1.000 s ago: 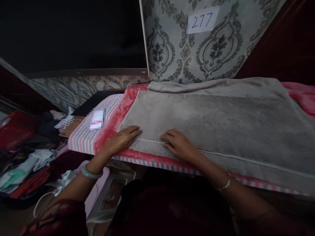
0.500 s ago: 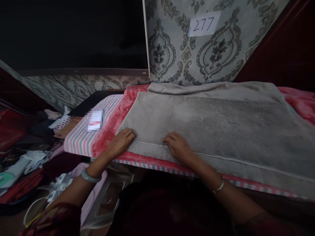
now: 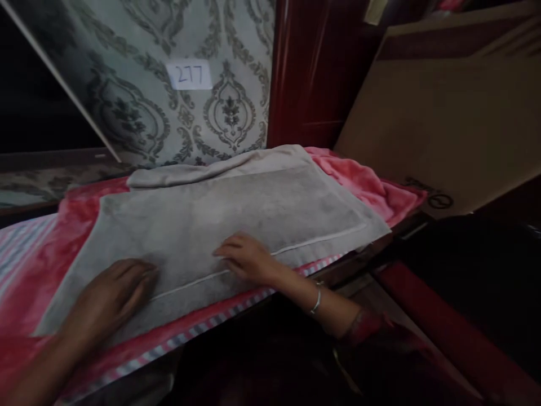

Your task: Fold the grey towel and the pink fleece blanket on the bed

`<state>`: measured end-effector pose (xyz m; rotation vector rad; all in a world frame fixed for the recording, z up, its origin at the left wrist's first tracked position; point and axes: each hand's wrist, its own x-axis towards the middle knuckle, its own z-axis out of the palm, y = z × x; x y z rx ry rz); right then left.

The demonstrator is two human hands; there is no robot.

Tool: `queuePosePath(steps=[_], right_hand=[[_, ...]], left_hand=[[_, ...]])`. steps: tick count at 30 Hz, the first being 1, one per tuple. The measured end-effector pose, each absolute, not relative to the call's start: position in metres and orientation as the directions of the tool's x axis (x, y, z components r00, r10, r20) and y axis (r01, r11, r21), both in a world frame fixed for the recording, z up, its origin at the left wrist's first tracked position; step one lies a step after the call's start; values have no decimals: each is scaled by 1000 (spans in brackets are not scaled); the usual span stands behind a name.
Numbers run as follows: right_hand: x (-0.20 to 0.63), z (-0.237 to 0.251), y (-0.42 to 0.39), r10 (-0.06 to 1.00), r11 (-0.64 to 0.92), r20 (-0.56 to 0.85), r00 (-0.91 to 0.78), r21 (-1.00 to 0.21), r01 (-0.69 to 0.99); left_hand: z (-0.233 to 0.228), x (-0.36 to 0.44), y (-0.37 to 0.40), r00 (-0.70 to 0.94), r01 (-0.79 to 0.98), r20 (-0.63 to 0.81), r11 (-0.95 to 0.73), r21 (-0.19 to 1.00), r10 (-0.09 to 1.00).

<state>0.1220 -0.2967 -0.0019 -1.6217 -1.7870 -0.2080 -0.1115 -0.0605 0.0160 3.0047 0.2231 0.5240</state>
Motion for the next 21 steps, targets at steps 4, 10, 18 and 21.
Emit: queuePosePath(steps=[4,10,18,21], right_hand=[[209,0,-366,697,-39,639,327,-421,906],[311,-10,-462,545,-545,524,655,-373,751],[343,-31,-530,369,-792,286,884,-401,460],[356,-30,-542,305,-812,221,926,-447,375]], left_hand=[[32,-26,-98,964,-32,264,-989,142,7],[43,114,-166,964,-229,168,-965,125,-207],[11,182,-244,969,-241,-27,-964,113,-245],[0,177,-252,955,-297,19,-947,119,-297]])
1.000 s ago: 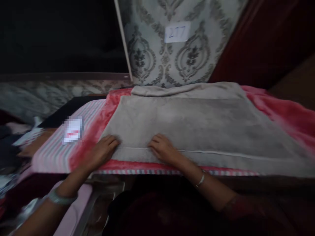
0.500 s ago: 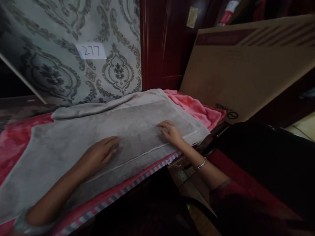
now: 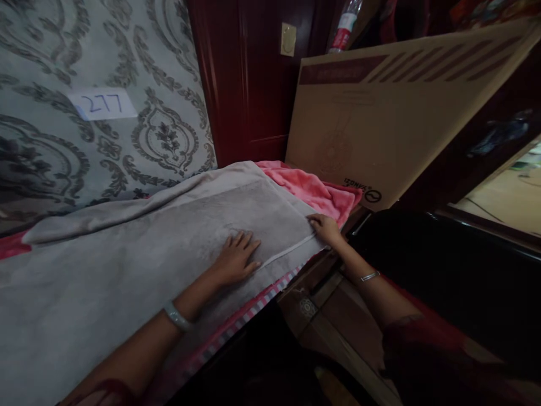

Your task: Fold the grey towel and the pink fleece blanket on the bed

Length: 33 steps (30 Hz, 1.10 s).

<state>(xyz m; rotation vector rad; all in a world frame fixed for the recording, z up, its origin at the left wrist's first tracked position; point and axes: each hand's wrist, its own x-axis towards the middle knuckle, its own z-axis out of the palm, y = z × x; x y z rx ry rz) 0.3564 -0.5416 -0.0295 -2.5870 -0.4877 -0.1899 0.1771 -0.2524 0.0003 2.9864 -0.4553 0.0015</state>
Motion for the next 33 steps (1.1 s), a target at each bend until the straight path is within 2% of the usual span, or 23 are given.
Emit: queuePosePath(steps=[5,10,19,24,33], right_hand=[[375,-22,-536,258,-841,143,955,-453,295],[378,-18,-525,217,-857,108,970,-456,242],[378,-17,-527,152,-820,140,978,-534,204],[376,-24,-531,138,-786,150,979,-585,200],[374,-30,-537,154,-750,142,978,-628,209]], left_hand=[[4,175,-263,880,-467,152,-877,113,-449],[10,178,-277,852,-518,132,-853,66,-507],[9,185,-286,887,-449,151,-892,54,-437],[8,186,-288,889,-444,138,-895,31,-436],[2,184,-288,848,-494,143,-860,-130,-510]])
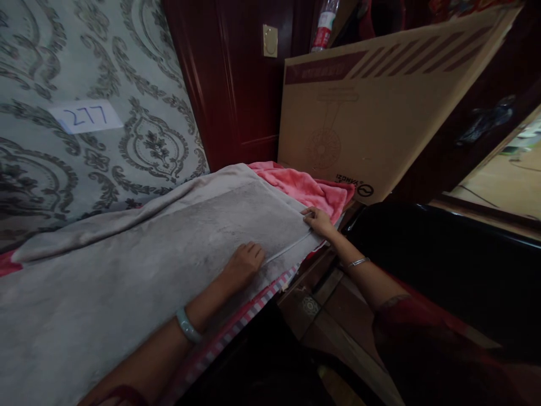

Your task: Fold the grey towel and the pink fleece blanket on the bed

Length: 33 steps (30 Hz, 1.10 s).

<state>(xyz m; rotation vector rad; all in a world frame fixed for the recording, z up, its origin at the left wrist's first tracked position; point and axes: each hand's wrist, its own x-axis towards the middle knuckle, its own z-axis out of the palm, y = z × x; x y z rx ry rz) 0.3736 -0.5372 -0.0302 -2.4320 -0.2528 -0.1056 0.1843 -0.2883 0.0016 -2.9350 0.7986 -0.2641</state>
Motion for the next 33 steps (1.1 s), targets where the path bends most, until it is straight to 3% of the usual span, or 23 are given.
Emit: queuePosePath(steps=[5,10,13,17,19,23,25,29,33], right_hand=[[369,-31,-539,161,-794,142,977,-569,214],[362,-23,-537,158,-856,176,972,-466,223],[356,-13,-510,268,-871,308,913,-327,366],[343,-5,-442,573,-714,404,713,-181,676],[337,-9,-416,676,-643,360,643,-140,753],[340,-31,-411,765,-608,147,627,-156,779],[348,-39,-421,770,-608,110,628,-168,776],[364,-33,-414,764,-610,121,633,-182,771],[373,-5,-362,720,-616,246,649,-204,761]], left_hand=[[1,181,-291,838,-527,127,-847,-68,-531],[14,174,-266,837,-543,234,-799,258,-494],[23,173,-223,918,-350,295,-893,283,-266],[26,163,-171,979,106,165,-989,105,122],[19,154,-161,973,202,113,-979,27,204],[-2,138,-162,982,163,103,-986,-22,160],[-9,134,-163,982,150,118,-989,-12,148],[-12,133,-164,984,113,137,-993,27,115],[-7,130,-162,995,11,97,-996,86,20]])
